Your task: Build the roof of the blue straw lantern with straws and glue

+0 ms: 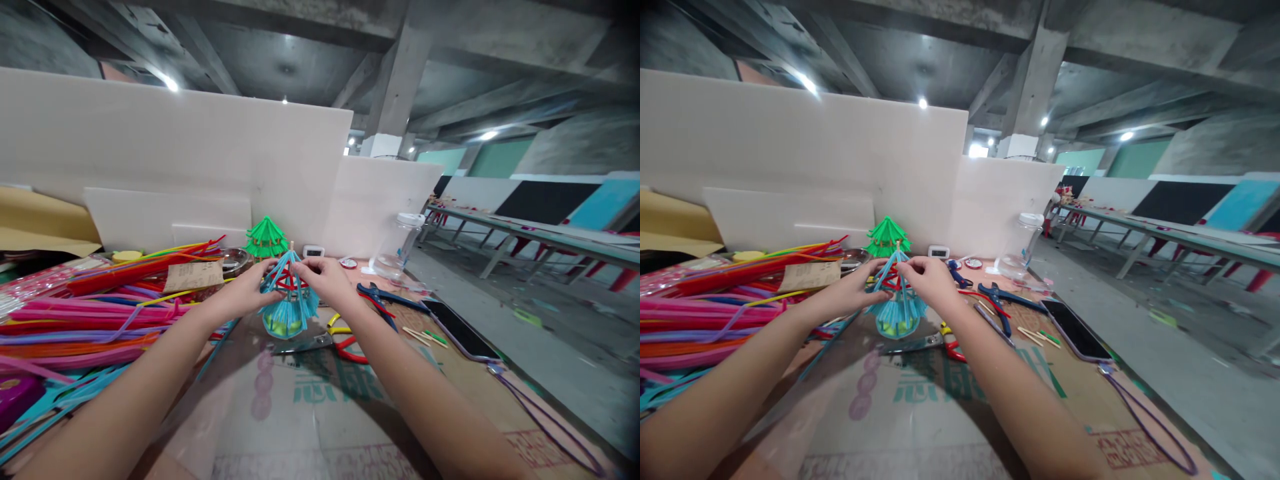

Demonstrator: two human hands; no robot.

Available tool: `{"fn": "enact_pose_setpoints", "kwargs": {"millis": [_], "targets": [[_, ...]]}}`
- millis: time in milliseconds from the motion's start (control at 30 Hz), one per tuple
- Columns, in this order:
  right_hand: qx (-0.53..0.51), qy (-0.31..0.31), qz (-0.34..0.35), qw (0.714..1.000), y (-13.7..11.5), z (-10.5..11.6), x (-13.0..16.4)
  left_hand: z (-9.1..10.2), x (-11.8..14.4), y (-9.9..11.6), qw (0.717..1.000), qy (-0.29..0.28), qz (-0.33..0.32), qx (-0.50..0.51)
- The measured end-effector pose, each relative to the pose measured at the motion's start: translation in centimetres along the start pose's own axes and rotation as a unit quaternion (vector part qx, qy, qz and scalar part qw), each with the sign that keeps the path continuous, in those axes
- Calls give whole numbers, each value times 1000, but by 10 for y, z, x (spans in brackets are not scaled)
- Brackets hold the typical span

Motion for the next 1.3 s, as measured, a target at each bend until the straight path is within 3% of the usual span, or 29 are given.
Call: {"fn": "enact_pose_setpoints", "kwargs": {"millis": [1300], "targets": [[-25, 8, 5, 1000, -7, -3, 4, 1, 1, 4, 1000, -7, 0, -7]]}}
Point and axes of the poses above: each hand's wrist, its own x-axis away from the middle knuckle, its own z-axis out of the back of the hand, y = z × x, the point moved 4 cm from there along -x, towards the middle knuckle, and after that the axes turned 12 degrees about -z, right-handed, at the moved point
